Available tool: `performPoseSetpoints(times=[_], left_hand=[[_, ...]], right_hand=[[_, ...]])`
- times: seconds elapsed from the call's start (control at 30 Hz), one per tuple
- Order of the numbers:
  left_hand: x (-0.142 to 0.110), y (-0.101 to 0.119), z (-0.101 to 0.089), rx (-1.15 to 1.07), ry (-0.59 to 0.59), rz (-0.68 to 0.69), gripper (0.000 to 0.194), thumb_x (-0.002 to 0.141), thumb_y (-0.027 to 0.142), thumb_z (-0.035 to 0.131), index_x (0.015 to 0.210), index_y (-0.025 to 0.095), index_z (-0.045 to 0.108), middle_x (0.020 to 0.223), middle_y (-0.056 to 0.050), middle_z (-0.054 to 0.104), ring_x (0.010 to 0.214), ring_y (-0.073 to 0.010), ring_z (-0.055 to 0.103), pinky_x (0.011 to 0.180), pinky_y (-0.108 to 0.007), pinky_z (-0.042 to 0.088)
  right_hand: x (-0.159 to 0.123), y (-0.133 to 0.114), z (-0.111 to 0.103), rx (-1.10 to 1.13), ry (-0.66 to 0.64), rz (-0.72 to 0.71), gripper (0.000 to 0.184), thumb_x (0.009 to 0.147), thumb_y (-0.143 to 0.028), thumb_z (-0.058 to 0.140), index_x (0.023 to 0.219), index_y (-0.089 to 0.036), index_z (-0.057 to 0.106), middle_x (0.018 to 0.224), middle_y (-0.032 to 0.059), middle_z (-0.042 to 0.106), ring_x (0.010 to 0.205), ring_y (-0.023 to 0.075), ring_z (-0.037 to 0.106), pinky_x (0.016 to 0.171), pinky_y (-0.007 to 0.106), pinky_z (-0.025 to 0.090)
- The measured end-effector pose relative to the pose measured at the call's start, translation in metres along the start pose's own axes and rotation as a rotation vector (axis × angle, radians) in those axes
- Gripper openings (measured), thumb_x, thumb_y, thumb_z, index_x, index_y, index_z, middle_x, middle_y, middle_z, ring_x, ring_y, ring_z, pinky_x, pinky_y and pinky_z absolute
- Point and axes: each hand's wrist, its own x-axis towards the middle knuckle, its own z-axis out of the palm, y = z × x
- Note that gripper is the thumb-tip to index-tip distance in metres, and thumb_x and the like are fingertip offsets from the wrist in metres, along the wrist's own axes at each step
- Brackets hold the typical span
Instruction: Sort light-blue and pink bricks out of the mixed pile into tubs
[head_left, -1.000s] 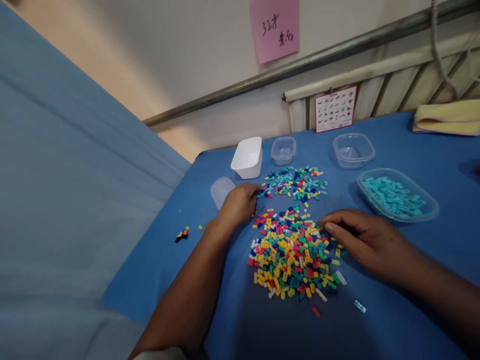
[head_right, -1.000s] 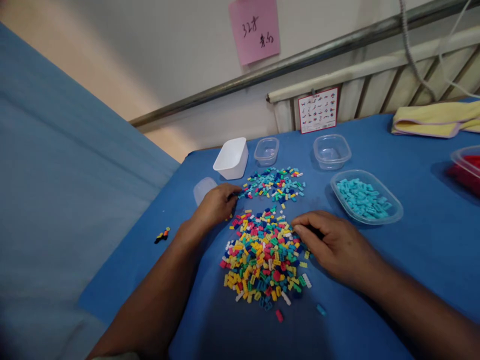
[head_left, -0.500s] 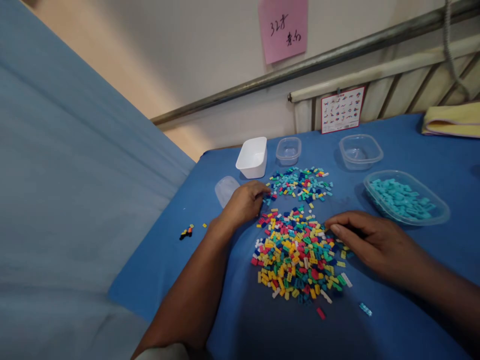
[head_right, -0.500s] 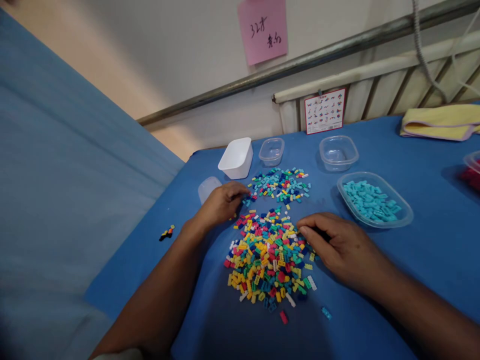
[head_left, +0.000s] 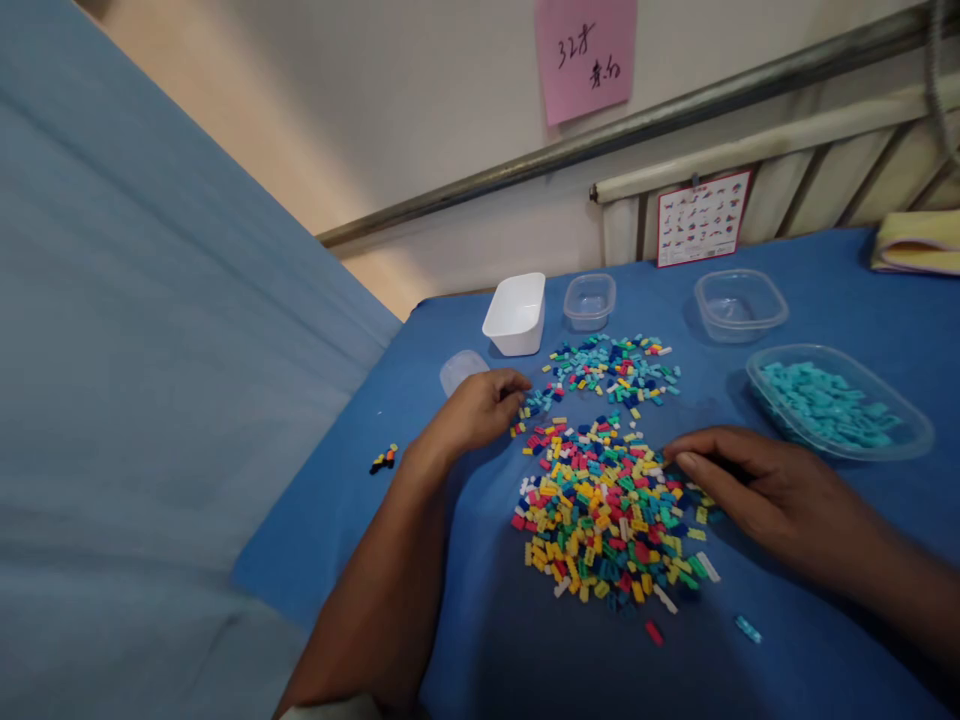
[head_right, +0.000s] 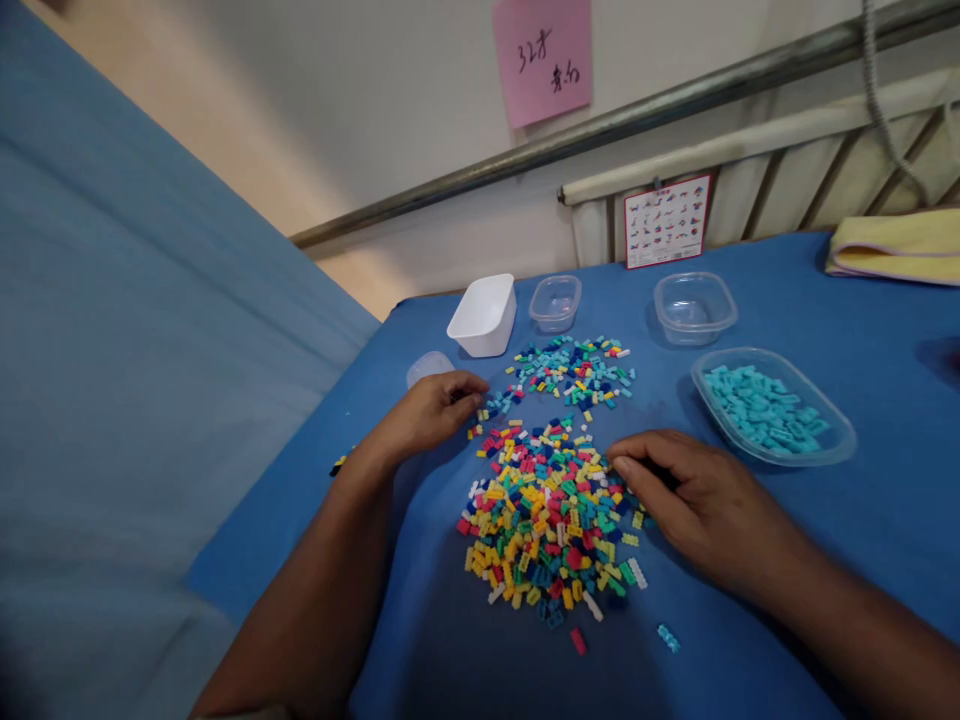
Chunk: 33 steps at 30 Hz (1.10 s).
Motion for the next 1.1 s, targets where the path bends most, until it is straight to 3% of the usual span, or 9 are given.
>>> performPoseSetpoints(times=[0.13, 0.3, 0.43, 0.57, 0.6, 0.67, 0.77, 0.87, 1.1], left_hand=[[-0.001, -0.004, 0.001, -0.033, -0.013, 0.008, 0.03, 0.093, 0.009, 0.053, 0.11, 0.017, 0.076, 0.11, -0.006, 0.08, 0.096, -0.019, 0.074, 0.084, -0.031, 0.056], [-0.002, -0.008, 0.004, -0.249, -0.089, -0.029, 0.035, 0.092, 0.009, 0.05, 0.117, 0.015, 0.074, 0.106, -0.007, 0.08, 0.091, -0.0181, 0.075, 0.08, -0.03, 0.058], [-0.003, -0.006, 0.002, -0.129, -0.027, -0.004, 0.035, 0.088, 0.007, 0.052, 0.112, 0.015, 0.076, 0.11, -0.008, 0.08, 0.098, -0.0195, 0.075, 0.088, -0.033, 0.059], [-0.004, 0.0, 0.002, -0.204, -0.168, -0.012, 0.03, 0.095, 0.015, 0.054, 0.112, 0.017, 0.078, 0.105, -0.006, 0.08, 0.091, -0.0185, 0.074, 0.082, -0.031, 0.059], [-0.003, 0.001, 0.004, -0.227, -0.158, -0.026, 0.029, 0.097, 0.018, 0.054, 0.114, 0.017, 0.077, 0.104, -0.006, 0.08, 0.089, -0.0183, 0.074, 0.08, -0.031, 0.059], [0.001, 0.003, 0.008, -0.171, -0.029, -0.02, 0.027, 0.098, 0.022, 0.056, 0.115, 0.017, 0.077, 0.106, -0.007, 0.079, 0.092, -0.0195, 0.073, 0.084, -0.033, 0.06], [0.01, 0.006, 0.016, 0.017, 0.134, 0.142, 0.03, 0.099, 0.016, 0.054, 0.117, 0.018, 0.078, 0.12, -0.009, 0.077, 0.113, -0.0225, 0.071, 0.104, -0.039, 0.057], [0.016, 0.008, 0.023, 0.158, 0.07, 0.266, 0.041, 0.095, 0.005, 0.05, 0.118, 0.019, 0.08, 0.127, -0.01, 0.075, 0.122, -0.0232, 0.068, 0.112, -0.039, 0.053], [0.019, -0.001, 0.023, 0.335, 0.153, 0.129, 0.033, 0.099, 0.008, 0.052, 0.116, 0.016, 0.079, 0.121, -0.011, 0.075, 0.118, -0.027, 0.068, 0.107, -0.04, 0.055]], right_hand=[[0.0, 0.001, 0.0, -0.003, 0.006, 0.001, 0.03, 0.109, -0.052, 0.059, 0.118, -0.031, 0.079, 0.109, 0.0022, 0.081, 0.097, 0.0238, 0.077, 0.084, 0.037, 0.06], [-0.001, 0.003, 0.001, -0.012, 0.003, 0.001, 0.03, 0.109, -0.051, 0.059, 0.12, -0.031, 0.079, 0.111, 0.0023, 0.081, 0.099, 0.024, 0.077, 0.086, 0.037, 0.06], [0.0, 0.001, 0.0, -0.01, 0.005, -0.009, 0.03, 0.108, -0.051, 0.059, 0.119, -0.031, 0.079, 0.111, 0.0024, 0.082, 0.099, 0.024, 0.077, 0.086, 0.037, 0.06], [0.0, -0.001, -0.001, -0.006, 0.006, 0.005, 0.031, 0.108, -0.051, 0.059, 0.117, -0.031, 0.08, 0.109, 0.0027, 0.082, 0.097, 0.0242, 0.077, 0.084, 0.038, 0.061], [0.0, -0.002, -0.001, -0.005, 0.002, 0.007, 0.031, 0.108, -0.05, 0.059, 0.118, -0.03, 0.08, 0.109, 0.003, 0.082, 0.097, 0.0245, 0.078, 0.084, 0.038, 0.061], [0.001, -0.003, -0.001, -0.006, 0.002, 0.001, 0.032, 0.108, -0.05, 0.059, 0.12, -0.03, 0.08, 0.109, 0.0038, 0.082, 0.096, 0.0252, 0.078, 0.083, 0.039, 0.062], [0.001, -0.002, -0.001, -0.004, 0.008, -0.008, 0.033, 0.108, -0.05, 0.059, 0.121, -0.03, 0.081, 0.108, 0.0047, 0.083, 0.095, 0.0259, 0.078, 0.082, 0.04, 0.062], [0.001, -0.001, -0.001, 0.004, -0.001, -0.001, 0.032, 0.108, -0.051, 0.059, 0.123, -0.03, 0.08, 0.109, 0.0039, 0.082, 0.097, 0.0254, 0.077, 0.084, 0.04, 0.062], [0.001, 0.0, 0.0, -0.007, -0.016, 0.008, 0.032, 0.11, -0.051, 0.057, 0.121, -0.031, 0.079, 0.111, 0.003, 0.081, 0.099, 0.0249, 0.076, 0.085, 0.039, 0.06]])
